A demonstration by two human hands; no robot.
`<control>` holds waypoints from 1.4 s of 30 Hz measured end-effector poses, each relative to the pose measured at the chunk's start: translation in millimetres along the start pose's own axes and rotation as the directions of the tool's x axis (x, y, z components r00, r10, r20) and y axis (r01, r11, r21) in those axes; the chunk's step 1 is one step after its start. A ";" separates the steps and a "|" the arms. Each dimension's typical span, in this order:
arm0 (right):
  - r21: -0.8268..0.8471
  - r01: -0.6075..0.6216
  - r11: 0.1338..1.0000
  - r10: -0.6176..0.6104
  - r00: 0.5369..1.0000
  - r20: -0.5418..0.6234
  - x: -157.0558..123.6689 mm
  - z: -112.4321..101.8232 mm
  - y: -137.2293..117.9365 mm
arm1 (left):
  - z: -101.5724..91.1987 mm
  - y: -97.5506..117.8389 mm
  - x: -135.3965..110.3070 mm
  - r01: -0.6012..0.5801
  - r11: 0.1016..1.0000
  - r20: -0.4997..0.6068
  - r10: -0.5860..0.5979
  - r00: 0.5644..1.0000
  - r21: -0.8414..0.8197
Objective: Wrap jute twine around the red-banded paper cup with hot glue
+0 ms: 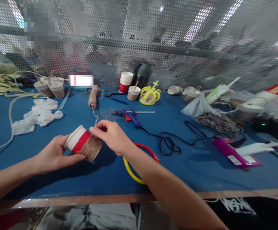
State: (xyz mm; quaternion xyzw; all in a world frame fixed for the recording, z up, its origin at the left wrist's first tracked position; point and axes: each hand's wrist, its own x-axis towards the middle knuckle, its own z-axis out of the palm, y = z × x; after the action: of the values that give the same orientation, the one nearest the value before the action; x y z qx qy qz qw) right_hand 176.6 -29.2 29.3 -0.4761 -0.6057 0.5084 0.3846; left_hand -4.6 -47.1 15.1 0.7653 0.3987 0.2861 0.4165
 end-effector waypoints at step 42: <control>-0.565 0.257 0.784 -0.296 0.955 0.024 -13.2 14.4 1.4 | -11.0 2.3 6.3 0.309 0.812 0.237 -0.216 0.947 -0.495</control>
State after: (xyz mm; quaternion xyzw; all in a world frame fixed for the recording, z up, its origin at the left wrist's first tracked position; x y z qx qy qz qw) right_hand 166.5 -45.5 25.4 -0.4905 -0.7784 0.2297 0.3174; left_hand -8.9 -38.0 23.1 0.5807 0.3702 0.2575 0.6778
